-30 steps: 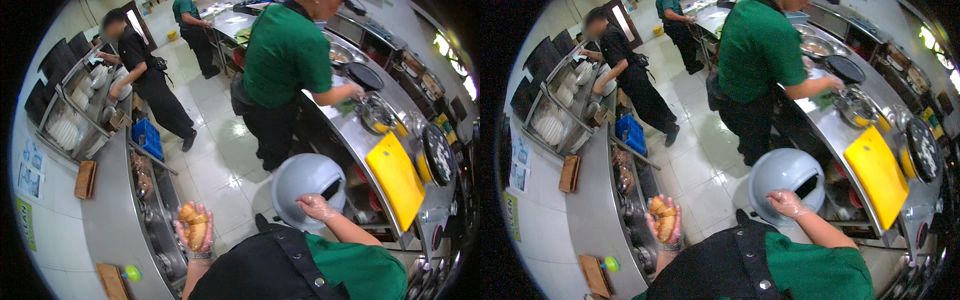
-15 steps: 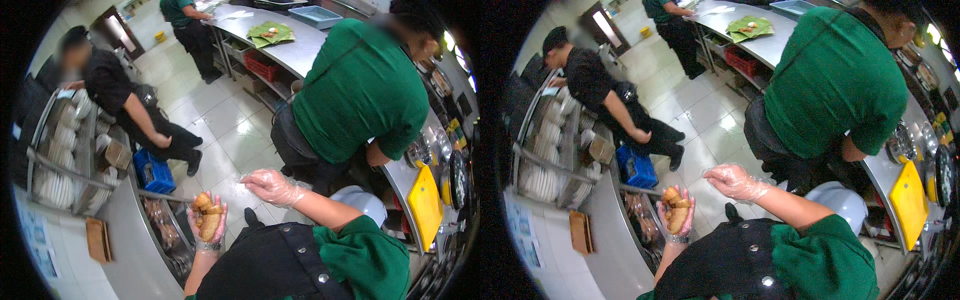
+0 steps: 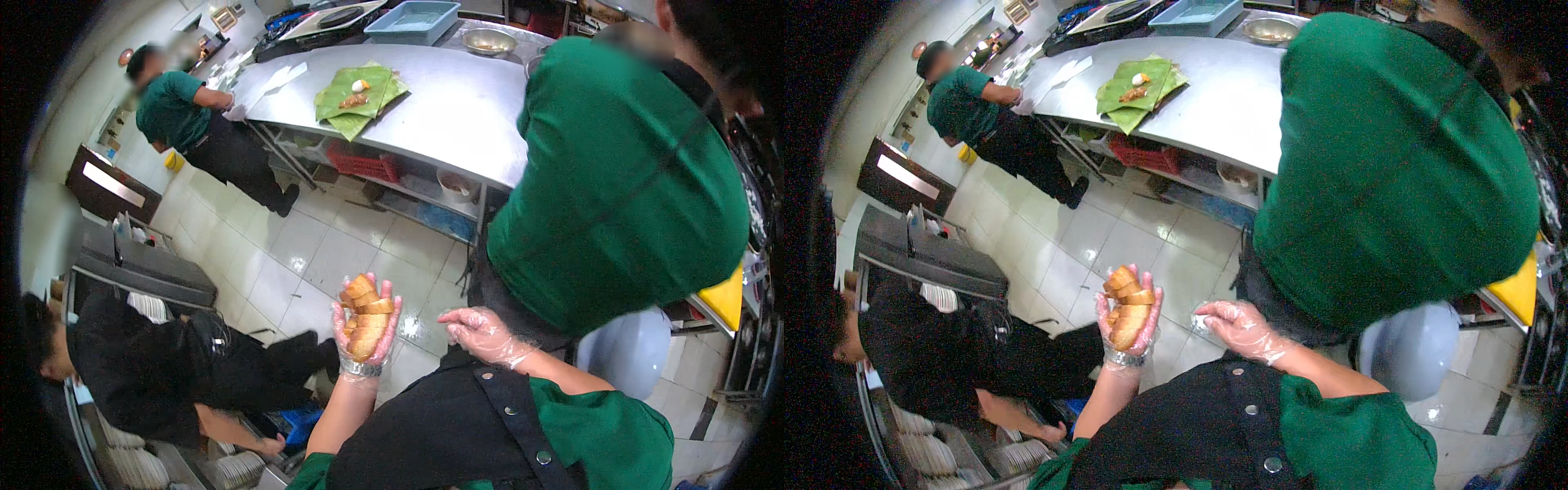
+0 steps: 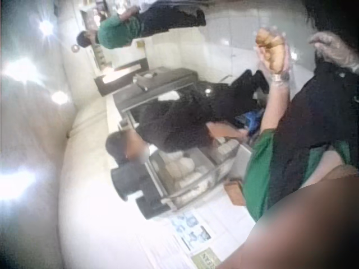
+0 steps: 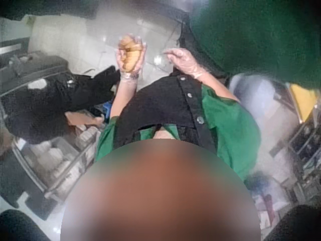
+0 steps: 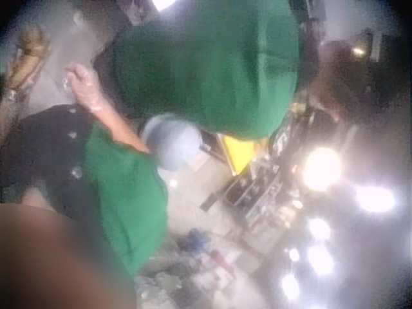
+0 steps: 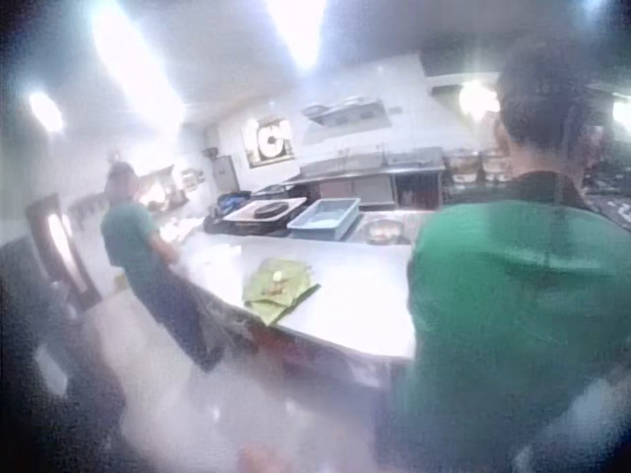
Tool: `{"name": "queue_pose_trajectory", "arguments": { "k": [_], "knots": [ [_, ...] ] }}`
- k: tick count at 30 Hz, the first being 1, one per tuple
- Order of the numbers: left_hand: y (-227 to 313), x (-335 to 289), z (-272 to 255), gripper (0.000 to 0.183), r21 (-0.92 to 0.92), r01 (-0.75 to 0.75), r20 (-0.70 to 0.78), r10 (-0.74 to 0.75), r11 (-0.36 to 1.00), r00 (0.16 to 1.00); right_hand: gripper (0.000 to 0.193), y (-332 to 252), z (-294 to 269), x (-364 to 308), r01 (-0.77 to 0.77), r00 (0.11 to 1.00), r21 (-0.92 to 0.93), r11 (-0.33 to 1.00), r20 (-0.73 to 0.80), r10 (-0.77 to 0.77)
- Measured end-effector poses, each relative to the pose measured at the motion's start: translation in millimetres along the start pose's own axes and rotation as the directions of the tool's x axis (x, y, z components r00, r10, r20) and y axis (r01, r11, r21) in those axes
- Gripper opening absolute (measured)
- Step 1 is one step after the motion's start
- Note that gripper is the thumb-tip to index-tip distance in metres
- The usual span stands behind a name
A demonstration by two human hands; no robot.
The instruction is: The person assembles a dish on a banana leaf by placing a hard-boiled egg, scooping a meat curry, adding sliced fried items, and topping with rice. The person then folds the banana leaf into a parcel and wraps it in paper.
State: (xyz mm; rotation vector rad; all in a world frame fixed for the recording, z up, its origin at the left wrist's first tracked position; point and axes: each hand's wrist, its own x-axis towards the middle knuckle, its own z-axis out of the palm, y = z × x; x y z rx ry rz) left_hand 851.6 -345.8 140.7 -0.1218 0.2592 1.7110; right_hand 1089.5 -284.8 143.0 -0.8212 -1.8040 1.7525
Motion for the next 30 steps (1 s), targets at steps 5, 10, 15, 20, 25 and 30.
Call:
{"name": "queue_pose_trajectory", "arguments": {
  "k": [5,10,15,20,25,30],
  "knots": [
    [16.8,84.2,15.6,0.042,0.018,0.108,0.000,-0.108,0.994,0.994,0.041,3.9,-11.4,66.3,-0.055,0.993,-0.029,0.998,0.100,0.058],
    [33.0,221.7,34.9,0.039,0.113,0.302,0.081,-0.312,0.947,0.947,0.040,19.0,-20.8,112.3,-0.327,0.933,0.245,0.912,-0.068,0.353],
    [30.0,360.2,44.8,0.037,0.091,0.534,-0.008,-0.536,0.840,0.844,0.043,24.7,-25.3,165.8,-0.346,0.831,0.458,0.819,-0.255,0.494],
    [-18.4,481.3,65.2,0.041,0.097,0.747,-0.027,-0.748,0.658,0.663,0.042,20.5,-26.0,222.4,-0.170,0.724,0.538,0.825,-0.500,0.475],
    [-109.4,555.4,94.7,0.042,0.169,0.849,-0.082,-0.852,0.500,0.518,0.038,15.8,-17.6,228.9,-0.097,0.486,0.532,0.841,-0.712,0.506],
    [-227.5,624.6,149.8,0.044,0.371,0.799,-0.056,-0.847,0.473,0.528,0.034,26.7,-21.1,228.7,0.172,0.339,0.513,0.841,-0.832,0.439]
  ]
}}
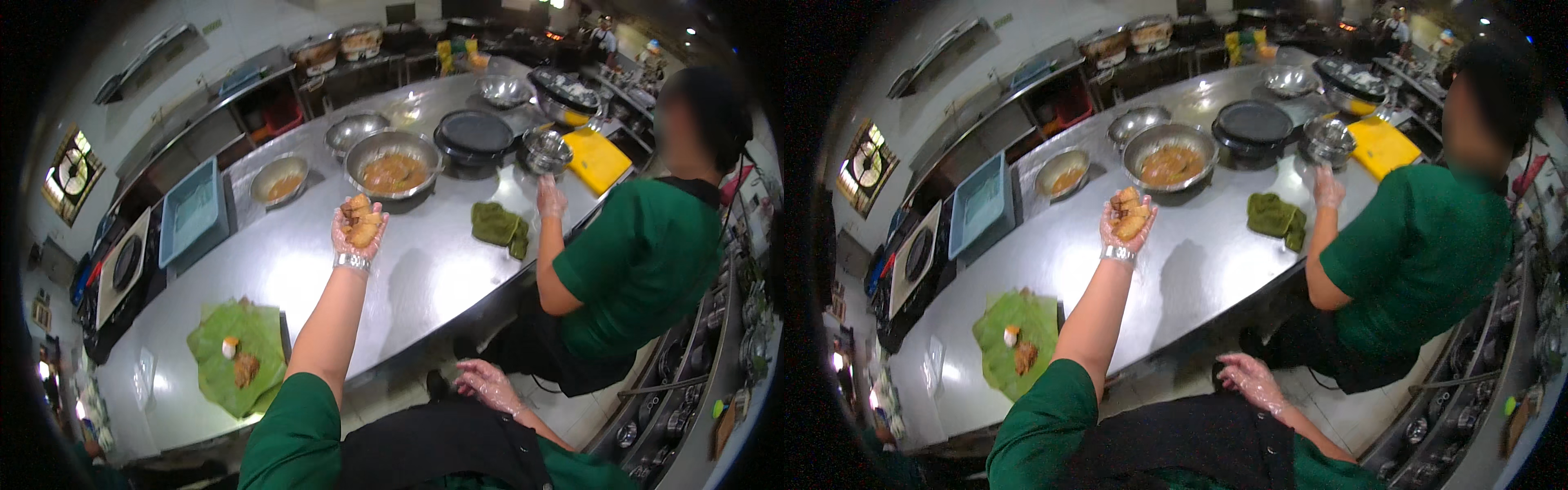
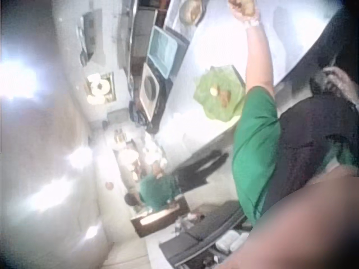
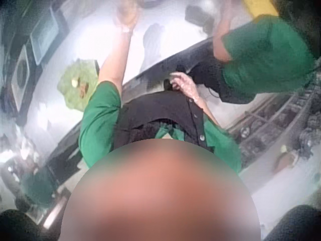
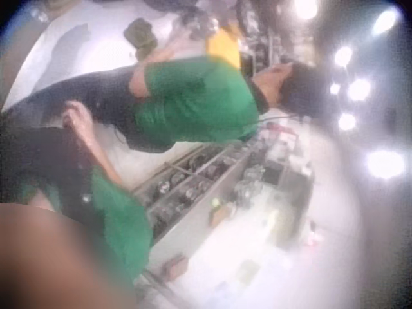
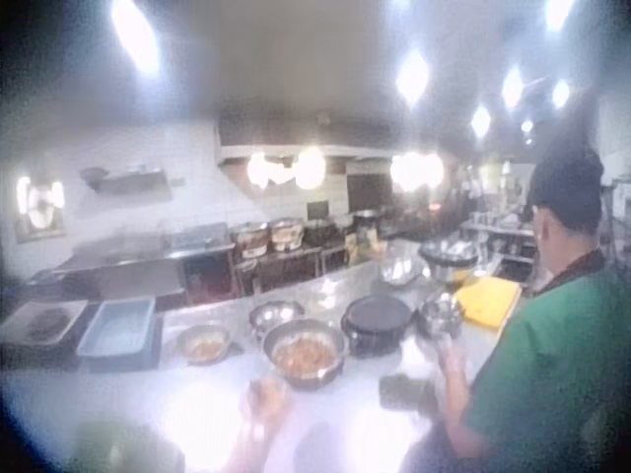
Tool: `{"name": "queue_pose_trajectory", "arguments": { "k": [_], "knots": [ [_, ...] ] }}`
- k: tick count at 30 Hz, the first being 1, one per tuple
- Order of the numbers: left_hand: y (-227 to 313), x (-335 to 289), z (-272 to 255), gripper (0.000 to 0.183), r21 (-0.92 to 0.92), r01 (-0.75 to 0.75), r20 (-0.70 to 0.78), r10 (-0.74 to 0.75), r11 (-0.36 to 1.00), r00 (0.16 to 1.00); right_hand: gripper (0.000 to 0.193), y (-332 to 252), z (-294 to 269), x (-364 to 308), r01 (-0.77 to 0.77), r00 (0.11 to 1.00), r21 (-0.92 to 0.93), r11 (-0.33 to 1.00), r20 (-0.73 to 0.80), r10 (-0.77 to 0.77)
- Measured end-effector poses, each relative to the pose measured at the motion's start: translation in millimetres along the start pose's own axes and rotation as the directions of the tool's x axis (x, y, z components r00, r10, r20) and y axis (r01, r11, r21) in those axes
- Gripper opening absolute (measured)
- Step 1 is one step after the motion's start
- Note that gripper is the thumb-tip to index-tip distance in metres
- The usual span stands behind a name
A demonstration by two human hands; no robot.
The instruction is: The person assembles a dish on a banana leaf by placing a hard-boiled egg, scooping a meat curry, adding sliced fried items, and topping with rice. The person then folds the banana leaf into a parcel and wraps it in paper.
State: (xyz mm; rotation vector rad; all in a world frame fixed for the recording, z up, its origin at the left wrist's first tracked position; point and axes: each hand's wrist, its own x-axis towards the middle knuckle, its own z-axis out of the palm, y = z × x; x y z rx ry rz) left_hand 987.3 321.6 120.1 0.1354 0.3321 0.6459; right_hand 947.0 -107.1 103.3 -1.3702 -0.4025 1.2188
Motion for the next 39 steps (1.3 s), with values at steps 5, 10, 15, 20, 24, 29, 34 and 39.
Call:
{"name": "queue_pose_trajectory", "arguments": {
  "k": [5,10,15,20,24,29,34,39],
  "knots": [
    [21.6,121.4,54.2,0.064,0.138,-0.079,-0.049,0.087,0.987,0.995,0.033,-17.5,-8.1,29.6,0.018,0.999,0.111,0.994,-0.030,-0.015],
    [3.0,142.4,95.8,0.079,0.258,-0.159,-0.189,0.211,0.953,0.959,0.031,-52.8,-35.6,47.8,-0.002,0.994,0.067,0.998,-0.110,0.009],
    [-5.3,138.0,66.7,0.077,0.871,-0.164,-0.287,0.750,0.463,0.596,0.028,-77.8,-63.5,80.1,0.075,0.983,-0.046,0.996,-0.165,-0.082],
    [21.2,167.7,-63.2,0.067,0.963,0.175,-0.270,0.741,0.206,0.615,0.023,-124.3,-76.7,155.2,0.275,0.935,-0.489,0.828,-0.064,-0.348],
    [-22.7,146.7,-11.7,0.038,0.861,0.150,-0.393,0.448,0.485,0.803,0.024,-195.2,-94.1,235.2,0.406,0.811,-0.826,0.392,0.127,-0.571],
    [-3.0,158.4,-21.8,0.025,0.903,0.153,-0.332,0.426,0.402,0.841,0.019,-249.1,-67.3,364.6,0.293,0.712,-0.948,-0.120,0.301,-0.635],
    [-28.1,88.1,-21.4,0.024,0.854,0.117,-0.342,0.379,0.506,0.860,0.023,-244.1,-55.9,415.4,0.064,0.843,-0.892,-0.447,0.288,-0.454],
    [-11.0,13.8,-57.0,0.028,0.879,0.143,-0.335,0.377,0.454,0.864,0.027,-218.9,-41.8,429.6,0.144,0.900,-0.778,-0.611,0.360,-0.246]
  ]
}}
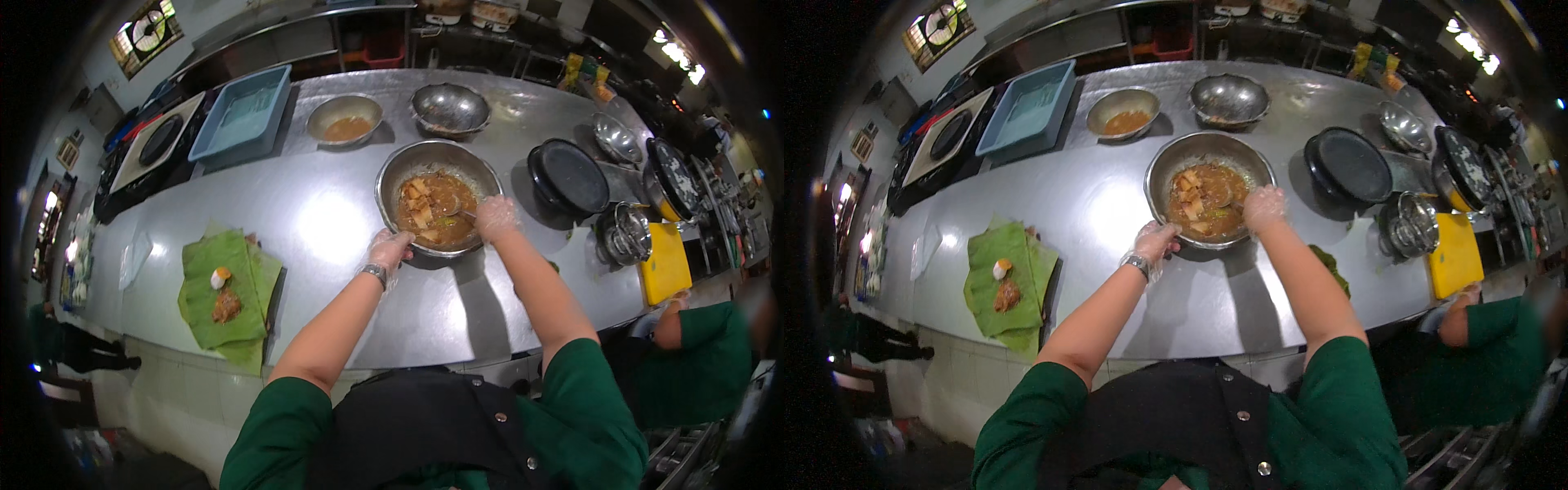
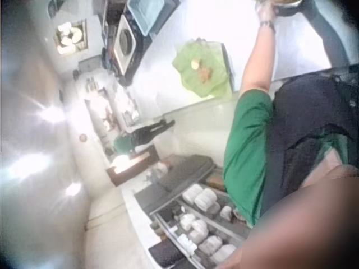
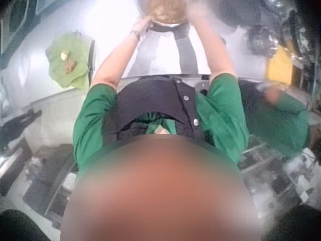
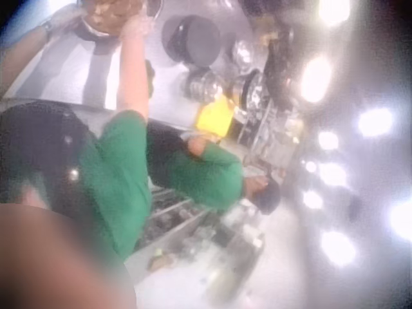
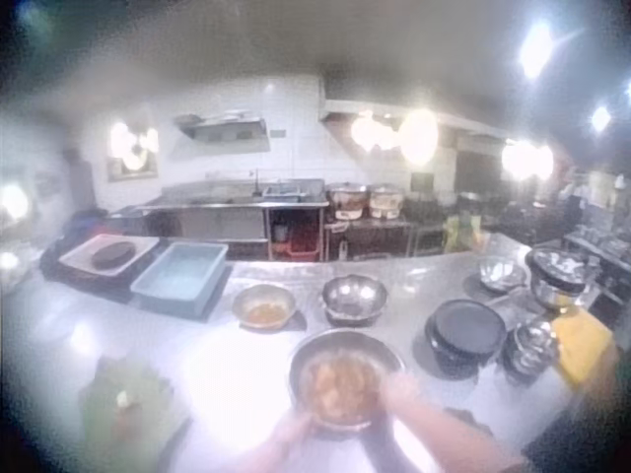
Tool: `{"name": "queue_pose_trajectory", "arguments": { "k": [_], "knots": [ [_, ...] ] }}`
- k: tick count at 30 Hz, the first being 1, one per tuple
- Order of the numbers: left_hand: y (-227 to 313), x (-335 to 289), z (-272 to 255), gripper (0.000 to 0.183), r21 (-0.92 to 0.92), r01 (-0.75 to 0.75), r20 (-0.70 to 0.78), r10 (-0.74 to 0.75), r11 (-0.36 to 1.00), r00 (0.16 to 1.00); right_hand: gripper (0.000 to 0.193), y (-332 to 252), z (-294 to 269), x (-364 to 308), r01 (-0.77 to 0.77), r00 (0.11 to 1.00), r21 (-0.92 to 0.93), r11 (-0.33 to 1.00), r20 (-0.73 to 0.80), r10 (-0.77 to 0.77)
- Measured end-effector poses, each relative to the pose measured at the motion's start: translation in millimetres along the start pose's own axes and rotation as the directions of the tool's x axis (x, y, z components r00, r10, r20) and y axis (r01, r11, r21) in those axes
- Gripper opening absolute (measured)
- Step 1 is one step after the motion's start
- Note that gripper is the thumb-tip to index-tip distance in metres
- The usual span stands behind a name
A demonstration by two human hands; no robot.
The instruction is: The person assembles a dish on a banana leaf by placing a hard-boiled egg, scooping a meat curry, adding sliced fried items, and topping with rice. The person then folds the banana leaf into a parcel and wraps it in paper.
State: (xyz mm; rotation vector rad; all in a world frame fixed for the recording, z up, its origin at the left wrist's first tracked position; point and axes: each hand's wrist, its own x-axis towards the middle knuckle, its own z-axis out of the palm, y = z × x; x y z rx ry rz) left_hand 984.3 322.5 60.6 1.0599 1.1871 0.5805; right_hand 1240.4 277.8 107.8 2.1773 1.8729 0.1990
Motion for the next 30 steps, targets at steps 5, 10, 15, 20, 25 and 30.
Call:
{"name": "queue_pose_trajectory", "arguments": {
  "k": [5,10,15,20,25,30],
  "knots": [
    [-8.6,-44.7,-50.4,0.023,0.001,-0.004,-0.054,0.004,1.000,0.999,0.030,2.5,-51.1,8.1,-0.115,0.947,0.257,0.960,0.321,0.028],
    [-23.5,-74.2,-72.9,0.028,-0.219,-0.031,-0.100,0.009,0.975,0.995,0.031,-1.4,-79.7,2.8,-0.196,0.958,0.254,0.947,0.254,0.130],
    [-25.9,-85.3,-70.2,0.032,-0.225,-0.020,-0.042,0.011,0.974,0.999,0.027,-53.5,-64.9,-17.4,-0.080,0.974,0.309,0.948,0.228,0.008],
    [-31.7,-91.4,-86.7,0.041,-0.355,0.016,-0.111,-0.059,0.935,0.992,0.027,-69.8,-114.2,-20.3,-0.034,0.998,0.293,0.955,0.060,0.017],
    [-31.1,-71.8,-75.4,0.041,-0.450,-0.010,-0.085,-0.032,0.893,0.996,0.028,-48.5,-59.4,32.1,-0.173,0.984,0.301,0.938,0.100,0.149],
    [-41.1,-60.7,-108.6,0.045,-0.504,-0.029,-0.103,-0.027,0.863,0.994,0.029,-98.7,-55.6,28.4,0.154,0.965,0.374,0.915,0.140,-0.220]
  ]
}}
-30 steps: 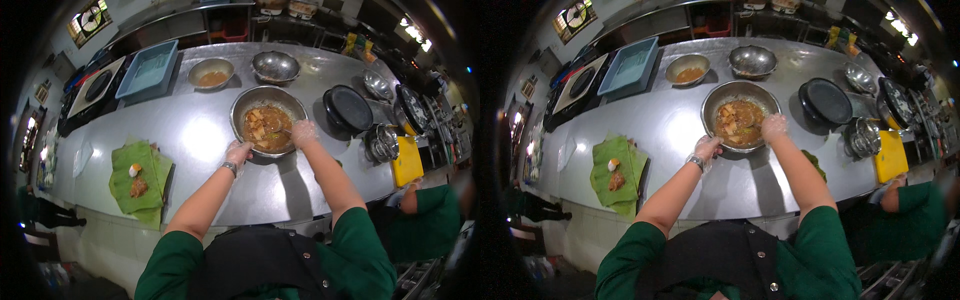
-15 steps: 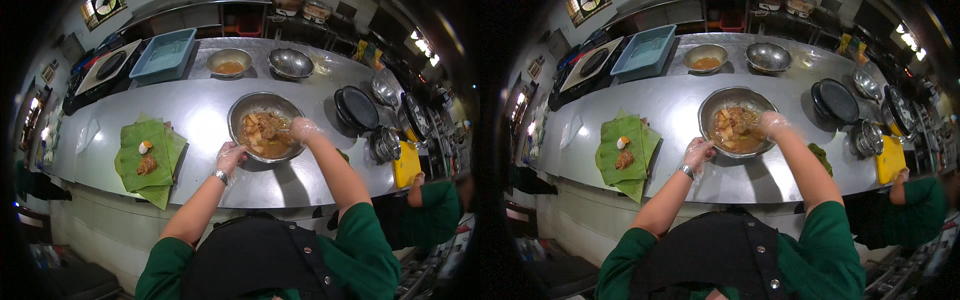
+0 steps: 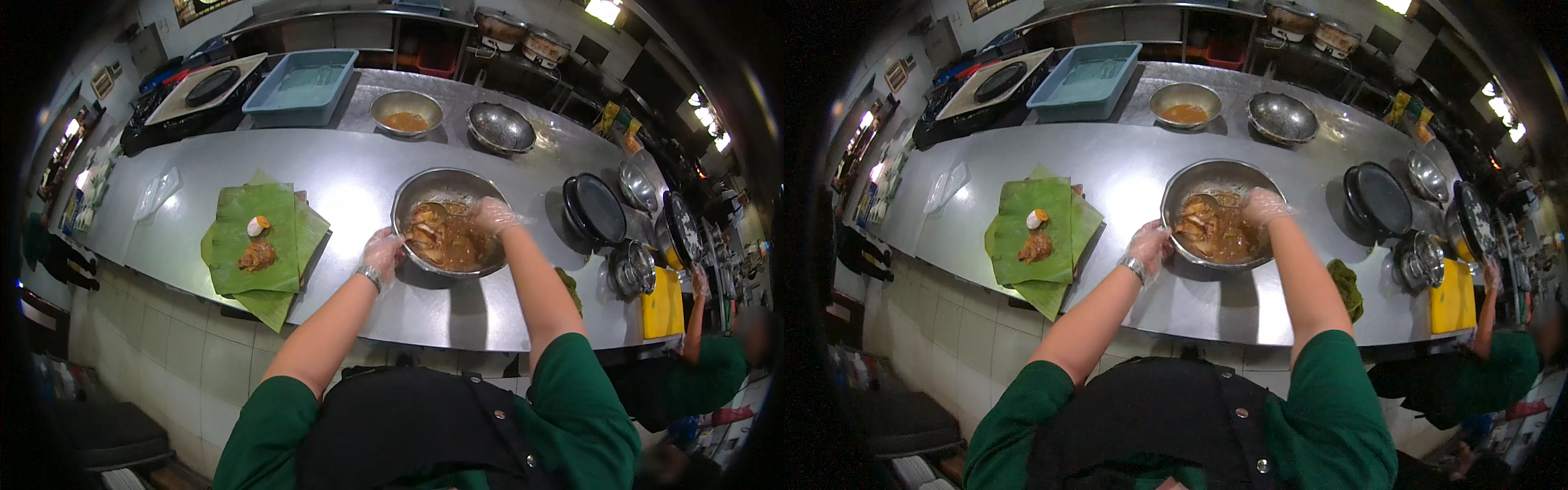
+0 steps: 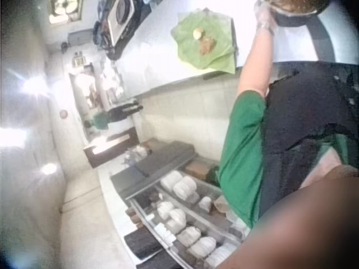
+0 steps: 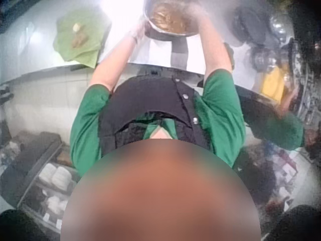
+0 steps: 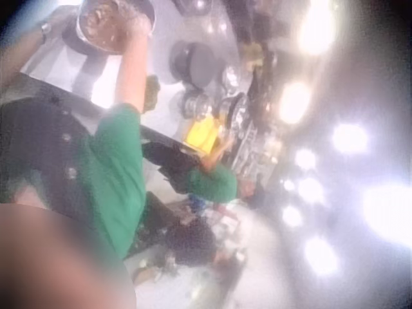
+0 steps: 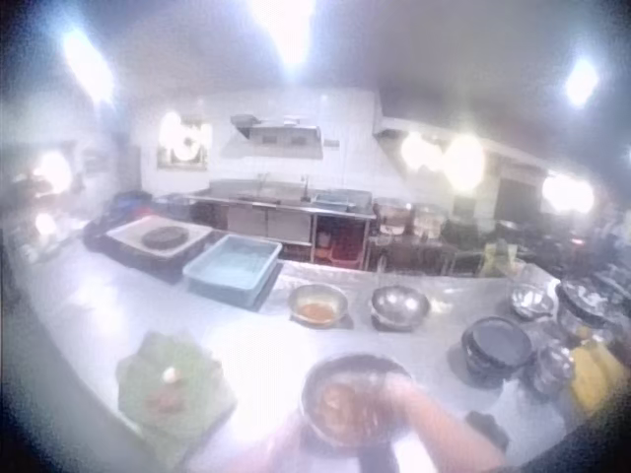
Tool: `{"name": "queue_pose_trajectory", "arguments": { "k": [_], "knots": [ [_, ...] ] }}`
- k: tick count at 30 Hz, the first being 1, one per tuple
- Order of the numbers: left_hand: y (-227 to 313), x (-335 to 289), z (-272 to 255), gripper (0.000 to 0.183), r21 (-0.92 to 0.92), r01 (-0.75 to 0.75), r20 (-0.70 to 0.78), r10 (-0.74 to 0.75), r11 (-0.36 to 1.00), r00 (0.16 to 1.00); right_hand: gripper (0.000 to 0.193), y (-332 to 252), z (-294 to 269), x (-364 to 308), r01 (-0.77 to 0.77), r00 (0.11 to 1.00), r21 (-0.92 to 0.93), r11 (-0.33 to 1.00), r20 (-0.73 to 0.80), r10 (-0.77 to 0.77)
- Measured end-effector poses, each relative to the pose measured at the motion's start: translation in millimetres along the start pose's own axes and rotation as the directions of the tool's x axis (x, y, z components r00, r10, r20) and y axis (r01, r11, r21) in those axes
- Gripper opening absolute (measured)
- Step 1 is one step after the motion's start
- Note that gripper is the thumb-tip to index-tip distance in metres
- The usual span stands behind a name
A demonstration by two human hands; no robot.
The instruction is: The person assembles a dish on a banana leaf by placing a hard-boiled egg, scooping a meat curry, adding sliced fried items, and topping with rice. The person then folds the banana leaf into a parcel and wraps it in paper.
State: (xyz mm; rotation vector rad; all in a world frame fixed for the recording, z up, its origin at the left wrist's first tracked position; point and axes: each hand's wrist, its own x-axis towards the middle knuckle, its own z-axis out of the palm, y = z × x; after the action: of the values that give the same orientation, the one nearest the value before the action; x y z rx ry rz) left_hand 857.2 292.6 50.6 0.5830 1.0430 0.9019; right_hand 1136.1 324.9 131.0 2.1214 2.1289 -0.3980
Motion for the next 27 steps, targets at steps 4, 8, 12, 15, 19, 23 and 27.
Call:
{"name": "queue_pose_trajectory", "arguments": {
  "k": [4,8,12,15,19,23,27],
  "knots": [
    [12.2,-0.4,-6.2,0.040,0.047,0.005,0.030,-0.007,0.999,1.000,0.022,-17.2,-48.8,-69.0,0.150,0.978,-0.190,0.970,-0.114,-0.173],
    [14.1,-6.2,-5.1,0.053,0.038,0.019,0.055,-0.021,0.999,0.998,0.015,-24.2,-51.8,-116.4,0.207,0.943,-0.385,0.899,-0.165,-0.288],
    [13.0,-19.7,-1.3,0.054,0.090,0.048,0.077,-0.055,0.995,0.996,0.018,-42.2,-25.5,-144.9,0.195,0.956,-0.312,0.930,-0.150,-0.251],
    [6.3,-26.0,-1.2,0.056,0.098,0.032,0.103,-0.042,0.995,0.994,0.018,0.1,-21.2,-130.1,-0.034,0.984,-0.339,0.940,-0.175,-0.027],
    [-4.7,-41.4,-0.7,0.062,0.029,0.019,0.063,-0.020,0.999,0.998,0.022,8.7,-54.4,-124.5,-0.231,0.962,-0.288,0.929,-0.208,0.174],
    [-11.6,-59.6,16.6,0.068,0.050,-0.016,0.103,0.011,0.999,0.995,0.027,14.4,-32.3,-106.2,-0.336,0.941,-0.204,0.920,-0.023,0.338],
    [-21.5,-65.1,18.9,0.065,0.034,0.057,0.053,-0.059,0.998,0.997,0.029,-9.8,-13.7,-87.5,-0.274,0.960,-0.073,0.959,0.031,0.277]
  ]
}}
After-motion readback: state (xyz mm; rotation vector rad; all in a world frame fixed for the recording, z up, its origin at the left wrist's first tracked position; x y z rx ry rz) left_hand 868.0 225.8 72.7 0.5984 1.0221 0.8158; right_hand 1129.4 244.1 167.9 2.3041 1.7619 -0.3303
